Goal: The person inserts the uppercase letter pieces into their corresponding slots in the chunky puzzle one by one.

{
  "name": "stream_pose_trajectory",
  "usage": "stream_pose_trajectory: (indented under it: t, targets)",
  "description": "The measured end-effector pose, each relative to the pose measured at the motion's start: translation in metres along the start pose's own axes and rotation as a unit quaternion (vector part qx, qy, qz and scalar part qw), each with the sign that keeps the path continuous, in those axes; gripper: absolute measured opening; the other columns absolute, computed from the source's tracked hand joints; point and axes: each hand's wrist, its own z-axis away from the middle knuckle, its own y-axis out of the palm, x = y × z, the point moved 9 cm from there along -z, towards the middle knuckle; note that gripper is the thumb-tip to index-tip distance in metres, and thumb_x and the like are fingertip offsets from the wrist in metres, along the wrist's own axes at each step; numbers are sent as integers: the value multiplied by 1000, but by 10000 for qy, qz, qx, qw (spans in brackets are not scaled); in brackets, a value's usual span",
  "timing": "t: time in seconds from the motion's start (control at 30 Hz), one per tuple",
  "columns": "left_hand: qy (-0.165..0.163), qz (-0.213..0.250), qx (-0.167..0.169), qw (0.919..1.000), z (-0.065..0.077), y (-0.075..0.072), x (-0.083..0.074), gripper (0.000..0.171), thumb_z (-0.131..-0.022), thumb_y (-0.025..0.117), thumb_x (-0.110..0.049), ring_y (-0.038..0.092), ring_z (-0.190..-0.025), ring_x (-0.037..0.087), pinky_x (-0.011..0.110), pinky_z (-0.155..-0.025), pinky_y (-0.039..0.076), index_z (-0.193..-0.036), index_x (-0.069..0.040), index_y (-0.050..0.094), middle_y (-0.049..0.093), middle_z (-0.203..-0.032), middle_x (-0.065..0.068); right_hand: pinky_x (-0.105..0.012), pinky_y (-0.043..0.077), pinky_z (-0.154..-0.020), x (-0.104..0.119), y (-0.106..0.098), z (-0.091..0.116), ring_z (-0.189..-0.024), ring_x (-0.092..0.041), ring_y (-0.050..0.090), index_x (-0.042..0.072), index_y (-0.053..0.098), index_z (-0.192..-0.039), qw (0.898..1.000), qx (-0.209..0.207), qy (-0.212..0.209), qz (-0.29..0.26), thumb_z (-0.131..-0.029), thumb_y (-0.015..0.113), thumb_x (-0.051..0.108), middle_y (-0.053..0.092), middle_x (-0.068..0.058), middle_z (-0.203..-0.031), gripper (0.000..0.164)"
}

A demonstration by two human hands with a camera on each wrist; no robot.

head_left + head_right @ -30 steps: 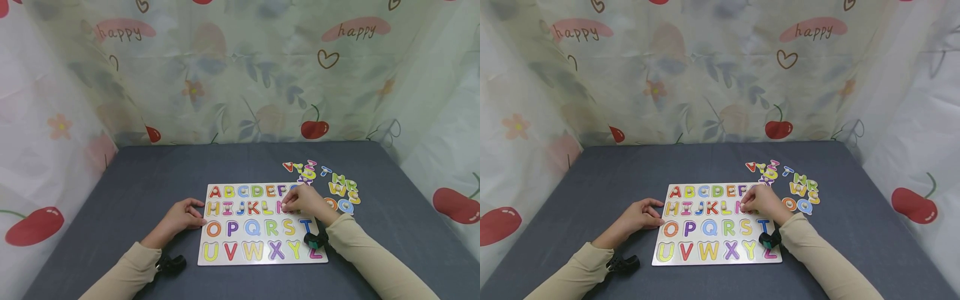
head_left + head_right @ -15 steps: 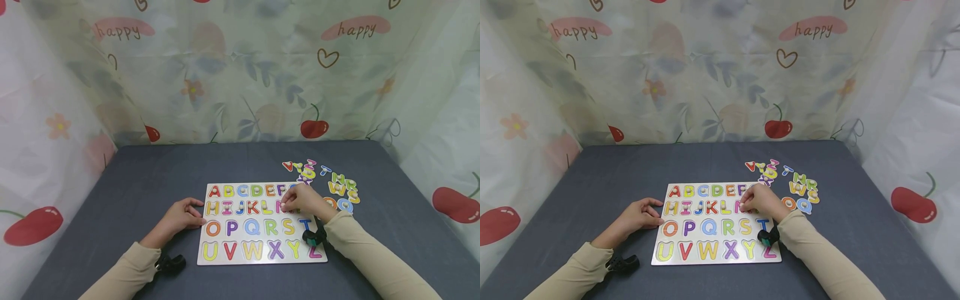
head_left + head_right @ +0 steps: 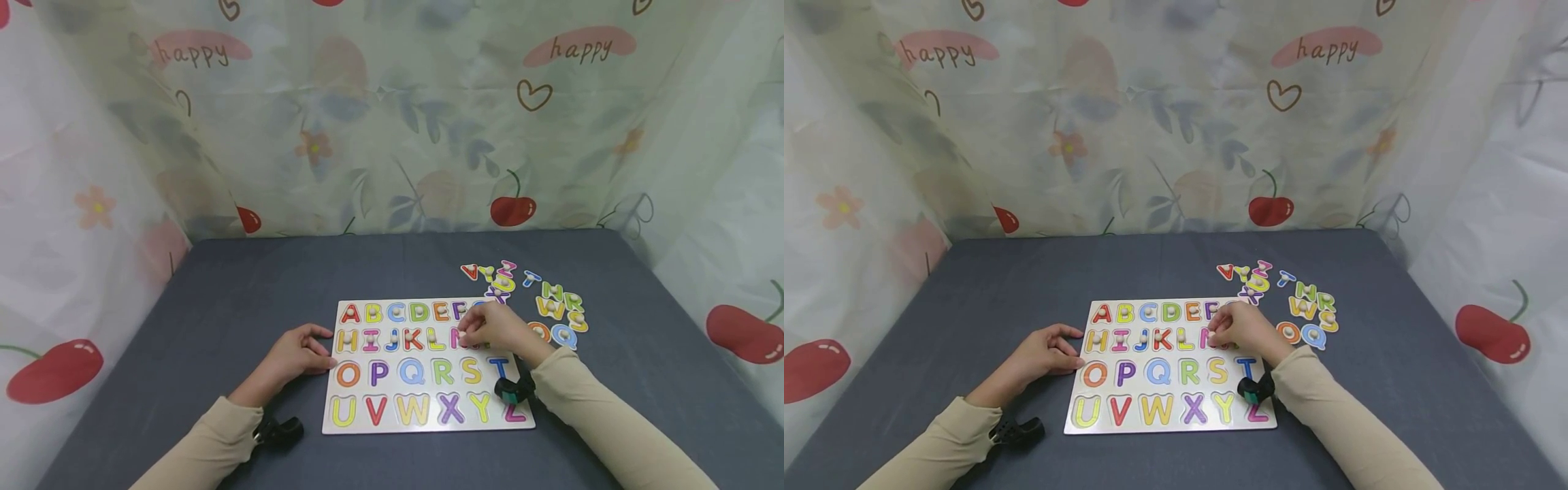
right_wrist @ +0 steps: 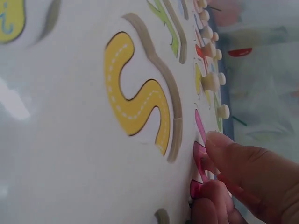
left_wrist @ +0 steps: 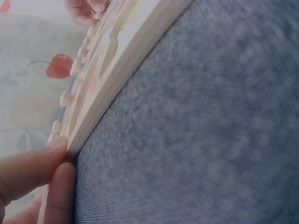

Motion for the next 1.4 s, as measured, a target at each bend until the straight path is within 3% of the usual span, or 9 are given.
stream_pose_trajectory:
  t: [0.13, 0.4, 0.7, 0.9, 1.03, 1.23, 1.4]
  targets:
    - [3, -90, 12, 10000, 0, 0, -1, 55, -65, 82, -4, 61, -65, 20, 31, -62, 54, -114, -5, 56, 59, -78, 12, -29, 44, -61, 0, -15, 4, -70, -17, 55, 11, 67, -92, 9994, -258, -241, 7, -73, 79, 25, 60, -1, -79, 26]
    - [-30, -133, 13, 9999, -1, 0, -1, 56, -66, 82, -5, 61, -66, 20, 31, -62, 54, -115, -6, 56, 58, -79, 12, -41, 51, -77, -8, -73, 15, -86, -29, 59, 3, 61, -111, 9950, -650, -483, -578, -83, 70, 27, 61, -11, -98, 37]
    - [-43, -157, -9, 9999, 0, 0, 0, 55, -66, 83, -6, 60, -66, 19, 30, -62, 54, -114, -6, 56, 58, -79, 12, -41, 51, -82, -49, -128, 18, -99, -32, 58, 1, 52, -122, 9894, -1159, -427, -767, -87, 62, 37, 55, -19, -116, 51]
    - [-32, -109, -4, 9999, 1, 0, 0, 55, -66, 82, -4, 61, -66, 20, 31, -62, 54, -114, -5, 56, 58, -78, 12, -31, 52, -79, -93, -136, 10, -96, -21, 60, -1, 47, -127, 9824, -1520, 45, -1085, -85, 64, 41, 52, -12, -115, 62]
    - [-52, -103, 1, 9999, 1, 0, 0, 55, -65, 82, -4, 61, -66, 20, 31, -63, 54, -114, -5, 56, 58, -79, 12, -26, 52, -77, -110, -139, 8, -92, -14, 61, -3, 44, -129, 9818, -1502, 191, -1143, -86, 64, 38, 50, -17, -117, 63]
    - [-72, -123, -6, 9999, 0, 0, 1, 56, -65, 83, -5, 61, -66, 19, 31, -63, 54, -114, -6, 56, 58, -78, 12, -39, 47, -88, -125, -143, 2, -100, -24, 60, -3, 43, -131, 9883, -1141, 509, -875, -88, 61, 39, 48, -24, -124, 63]
    - [-74, -123, -1, 9999, 0, 0, 1, 55, -65, 83, -5, 60, -65, 19, 31, -62, 54, -114, -6, 57, 58, -78, 11, -45, 44, -89, -131, -143, -3, -99, -28, 54, -3, 48, -128, 9925, -920, 647, -483, -87, 63, 36, 54, -20, -117, 57]
